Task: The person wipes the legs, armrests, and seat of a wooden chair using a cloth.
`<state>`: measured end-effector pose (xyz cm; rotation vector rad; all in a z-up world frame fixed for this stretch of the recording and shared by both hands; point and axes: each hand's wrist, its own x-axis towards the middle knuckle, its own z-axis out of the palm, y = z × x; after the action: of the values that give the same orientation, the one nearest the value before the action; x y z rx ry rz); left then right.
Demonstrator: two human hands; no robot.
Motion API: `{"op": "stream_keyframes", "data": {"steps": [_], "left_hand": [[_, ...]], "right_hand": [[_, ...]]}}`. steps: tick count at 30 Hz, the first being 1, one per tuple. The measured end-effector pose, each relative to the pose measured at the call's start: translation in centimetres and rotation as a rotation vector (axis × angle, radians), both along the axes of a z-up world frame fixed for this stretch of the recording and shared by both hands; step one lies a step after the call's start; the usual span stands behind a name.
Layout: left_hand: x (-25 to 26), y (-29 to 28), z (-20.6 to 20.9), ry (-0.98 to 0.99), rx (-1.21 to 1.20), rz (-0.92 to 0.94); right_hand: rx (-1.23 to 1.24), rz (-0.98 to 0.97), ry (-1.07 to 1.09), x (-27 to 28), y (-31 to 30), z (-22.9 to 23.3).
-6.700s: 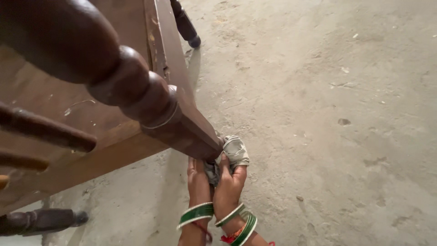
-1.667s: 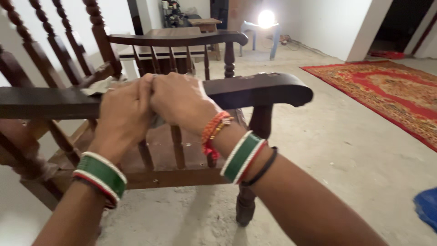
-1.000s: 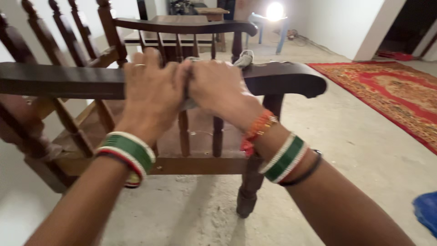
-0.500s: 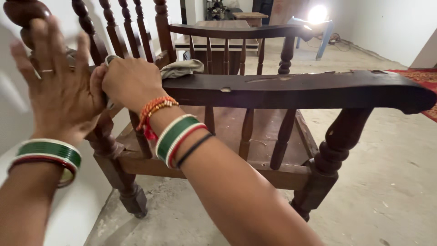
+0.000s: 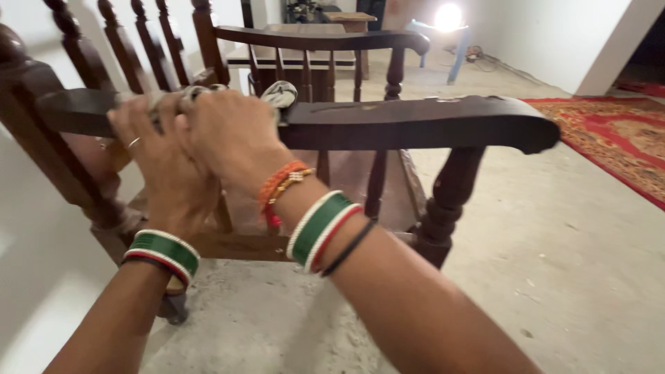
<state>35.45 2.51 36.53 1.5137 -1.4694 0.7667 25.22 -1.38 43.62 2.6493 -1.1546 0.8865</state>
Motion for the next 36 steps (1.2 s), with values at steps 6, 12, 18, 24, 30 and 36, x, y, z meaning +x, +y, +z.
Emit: {"op": "stream_keyframes", "data": {"steps": [6, 12, 18, 24, 30, 36], "left_hand": [[-8.4, -1.3, 1.3, -0.143, 0.04, -0.037], [-17.4, -1.2, 2.4, -0.356, 0.008, -0.216], [-20.3, -1.0, 2.5, -0.295, -0.117, -0.437], [-13.3, -1.2, 2.8, -0.194, -0.095, -0.352], [-0.2, 1.0, 4.3, 0.077, -0.135, -0.19], [10.0, 3.9, 6.0, 0.061, 0.053, -0.112]], "right_hand": [[-0.013, -0.171, 0.114, -10.8, 0.7, 1.6], [0.25, -0.399, 0.127, -21.0, 3.1, 2.6], [-0.771, -0.229, -0.084, -24.9, 2.0, -0.7], [0.127, -0.133, -0.252, -19.2, 0.7, 0.6], [0.037, 0.158, 0.042, -5.1, -0.6, 1.8], [-0.139, 0.208, -0.039, 10.1, -1.2, 0.0]]}}
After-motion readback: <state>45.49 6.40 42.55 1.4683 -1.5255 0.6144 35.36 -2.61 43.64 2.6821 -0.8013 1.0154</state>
